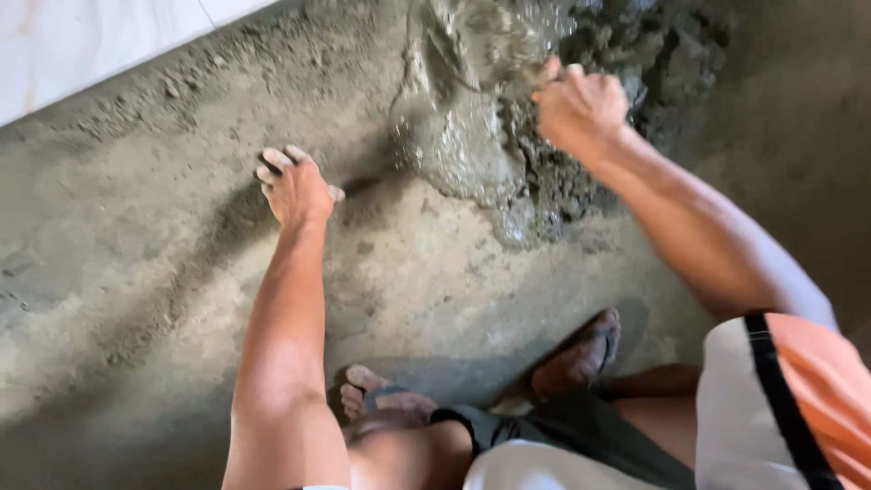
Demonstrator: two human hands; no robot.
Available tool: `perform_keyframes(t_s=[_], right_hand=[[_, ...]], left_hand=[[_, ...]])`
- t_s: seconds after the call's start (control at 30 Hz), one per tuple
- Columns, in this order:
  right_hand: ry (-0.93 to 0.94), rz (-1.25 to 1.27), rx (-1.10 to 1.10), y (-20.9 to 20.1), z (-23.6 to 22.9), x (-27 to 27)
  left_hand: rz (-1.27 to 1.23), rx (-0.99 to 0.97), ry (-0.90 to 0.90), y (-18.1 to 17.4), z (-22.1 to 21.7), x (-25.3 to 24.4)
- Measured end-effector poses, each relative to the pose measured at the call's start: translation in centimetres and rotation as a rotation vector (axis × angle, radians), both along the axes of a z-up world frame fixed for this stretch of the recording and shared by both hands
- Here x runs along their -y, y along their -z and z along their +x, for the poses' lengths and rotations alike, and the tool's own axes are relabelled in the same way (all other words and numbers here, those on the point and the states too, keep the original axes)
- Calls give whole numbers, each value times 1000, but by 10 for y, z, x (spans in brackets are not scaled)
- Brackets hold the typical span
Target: Spreading and leveling mortar on a floor using a hand trowel in preparation for tiling.
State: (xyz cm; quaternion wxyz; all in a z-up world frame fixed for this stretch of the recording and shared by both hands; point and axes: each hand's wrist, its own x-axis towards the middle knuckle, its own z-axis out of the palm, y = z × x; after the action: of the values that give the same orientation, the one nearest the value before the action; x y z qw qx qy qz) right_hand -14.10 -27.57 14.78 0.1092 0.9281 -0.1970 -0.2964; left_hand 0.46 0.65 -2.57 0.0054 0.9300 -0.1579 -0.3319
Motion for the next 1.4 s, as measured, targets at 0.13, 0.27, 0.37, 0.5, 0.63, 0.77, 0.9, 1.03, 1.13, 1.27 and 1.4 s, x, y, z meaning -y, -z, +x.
perform_keyframes(t_s=[0.13,0.27,0.37,0.5,0.63,0.77,0.9,1.03,1.13,1.27,1.4], right_hand=[[56,20,4,22,23,-12],[-34,-19,105,83,18,26],[110,27,40,68,19,44],[200,-22,-39,54,8,77],[440,-48,63,71,-12,120],[604,9,275,79,-26,155],[892,298,374,70,-12,147],[988,612,375,42,13,99],[913,643,274,40,23,72],[911,687,303,10,24,26],[671,662,120,19,19,4]], left_hand=[[-41,144,72,17,-3,-5],[17,73,77,5,-2,0],[30,42,79,2,0,2],[31,48,110,3,1,3],[35,60,143,6,0,0],[25,2,86,-14,1,10],[62,-49,67,-13,2,10],[65,-31,84,-10,4,13],[74,-56,64,-6,5,14],[76,-50,59,-9,4,14],[60,-19,61,5,1,5]])
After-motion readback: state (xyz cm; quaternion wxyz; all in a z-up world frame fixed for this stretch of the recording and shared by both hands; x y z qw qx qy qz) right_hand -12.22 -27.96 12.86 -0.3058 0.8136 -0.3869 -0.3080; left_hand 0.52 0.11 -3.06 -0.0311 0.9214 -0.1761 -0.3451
